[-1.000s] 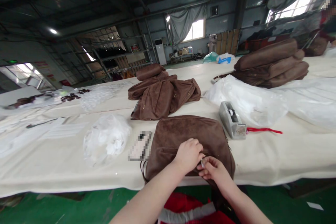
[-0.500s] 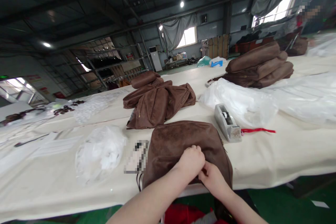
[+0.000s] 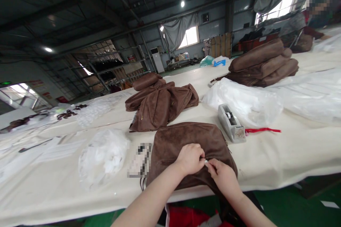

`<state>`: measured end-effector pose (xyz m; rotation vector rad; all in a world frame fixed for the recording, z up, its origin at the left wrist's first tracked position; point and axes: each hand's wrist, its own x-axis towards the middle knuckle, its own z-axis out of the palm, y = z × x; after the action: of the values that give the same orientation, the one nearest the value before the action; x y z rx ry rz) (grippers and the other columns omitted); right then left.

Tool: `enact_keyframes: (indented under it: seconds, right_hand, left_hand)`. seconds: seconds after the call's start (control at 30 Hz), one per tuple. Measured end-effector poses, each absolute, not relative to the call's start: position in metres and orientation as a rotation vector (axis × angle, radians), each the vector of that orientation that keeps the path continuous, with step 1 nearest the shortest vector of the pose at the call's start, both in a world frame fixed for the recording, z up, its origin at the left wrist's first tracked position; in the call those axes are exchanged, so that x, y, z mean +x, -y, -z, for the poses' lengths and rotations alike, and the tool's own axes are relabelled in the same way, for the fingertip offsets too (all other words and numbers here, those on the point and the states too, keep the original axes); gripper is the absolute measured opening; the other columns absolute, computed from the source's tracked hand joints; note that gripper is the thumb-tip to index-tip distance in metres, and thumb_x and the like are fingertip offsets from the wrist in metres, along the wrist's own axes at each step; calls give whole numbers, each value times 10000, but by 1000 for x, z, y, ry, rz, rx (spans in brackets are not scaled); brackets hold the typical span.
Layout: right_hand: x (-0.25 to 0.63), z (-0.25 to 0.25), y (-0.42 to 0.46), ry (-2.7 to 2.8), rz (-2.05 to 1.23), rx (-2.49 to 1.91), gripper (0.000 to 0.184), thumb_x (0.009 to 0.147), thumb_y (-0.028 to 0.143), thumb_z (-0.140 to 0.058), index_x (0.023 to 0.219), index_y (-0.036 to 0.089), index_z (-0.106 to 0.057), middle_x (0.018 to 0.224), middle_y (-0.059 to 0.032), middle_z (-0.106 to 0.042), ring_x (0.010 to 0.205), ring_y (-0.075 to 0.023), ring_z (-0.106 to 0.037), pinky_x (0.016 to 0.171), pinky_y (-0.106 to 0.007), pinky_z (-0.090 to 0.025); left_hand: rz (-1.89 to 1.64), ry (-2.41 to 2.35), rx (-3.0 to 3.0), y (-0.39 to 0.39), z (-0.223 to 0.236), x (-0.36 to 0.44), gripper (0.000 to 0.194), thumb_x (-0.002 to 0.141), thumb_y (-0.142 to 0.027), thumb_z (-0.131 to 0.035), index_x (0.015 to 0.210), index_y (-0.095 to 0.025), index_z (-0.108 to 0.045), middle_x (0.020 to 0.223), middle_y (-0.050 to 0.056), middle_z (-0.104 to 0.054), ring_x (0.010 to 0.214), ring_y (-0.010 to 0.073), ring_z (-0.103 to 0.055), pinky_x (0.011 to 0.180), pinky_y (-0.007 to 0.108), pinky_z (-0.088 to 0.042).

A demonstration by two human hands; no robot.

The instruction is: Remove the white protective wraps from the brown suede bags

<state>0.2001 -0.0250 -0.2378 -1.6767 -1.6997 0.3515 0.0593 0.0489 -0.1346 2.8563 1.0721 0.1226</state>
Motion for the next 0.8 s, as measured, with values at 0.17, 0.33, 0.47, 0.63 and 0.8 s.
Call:
enact_keyframes:
  seconds: [0.17, 0.33, 0.47, 0.63, 0.8]
  right_hand:
    - [197, 249, 20, 1638, -388, -1685, 287, 946, 395, -384, 849, 234, -601, 760, -41, -694, 684, -213, -655, 620, -294, -411]
    - [199, 251, 17, 1633, -399, -1682, 242, 927, 356, -401, 816, 232, -575, 748, -37, -685, 696, -213, -654, 634, -294, -415]
    - [203, 247, 18, 1696, -426, -1667, 223, 904, 312, -416, 726, 230, -521, 658, -12, -626, 632, -189, -609, 609, -290, -384]
    - [204, 246, 21, 1739, -417, -1648, 248, 899, 313, -401, 679, 228, -480, 611, -5, -576, 593, -171, -565, 597, -292, -361]
    - [204, 249, 19, 1731, -451, -1637, 230, 885, 298, -413, 684, 224, -498, 619, -9, -588, 597, -170, -566, 597, -292, -368]
  left_hand:
    - [-102, -1016, 2860, -52, 130, 58, 131, 756, -318, -633, 837, -216, -649, 867, 10, -630, 831, 186, -599, 763, 301, -481]
    - [11, -1053, 2868, -56, 133, 63, 94, 770, -294, -631, 810, -209, -637, 865, 23, -618, 840, 196, -594, 782, 316, -480]
    - [7, -1141, 2966, -48, 144, 67, 88, 814, -269, -586, 821, -182, -595, 888, 49, -594, 879, 214, -570, 796, 333, -483]
    - [-59, -1286, 3080, -38, 171, 71, 59, 857, -201, -519, 890, -165, -552, 899, 64, -561, 885, 229, -543, 806, 372, -480]
    - [-207, -1492, 2992, -40, 192, 81, 89, 844, -184, -520, 926, -153, -539, 931, 78, -556, 907, 241, -530, 835, 393, -468]
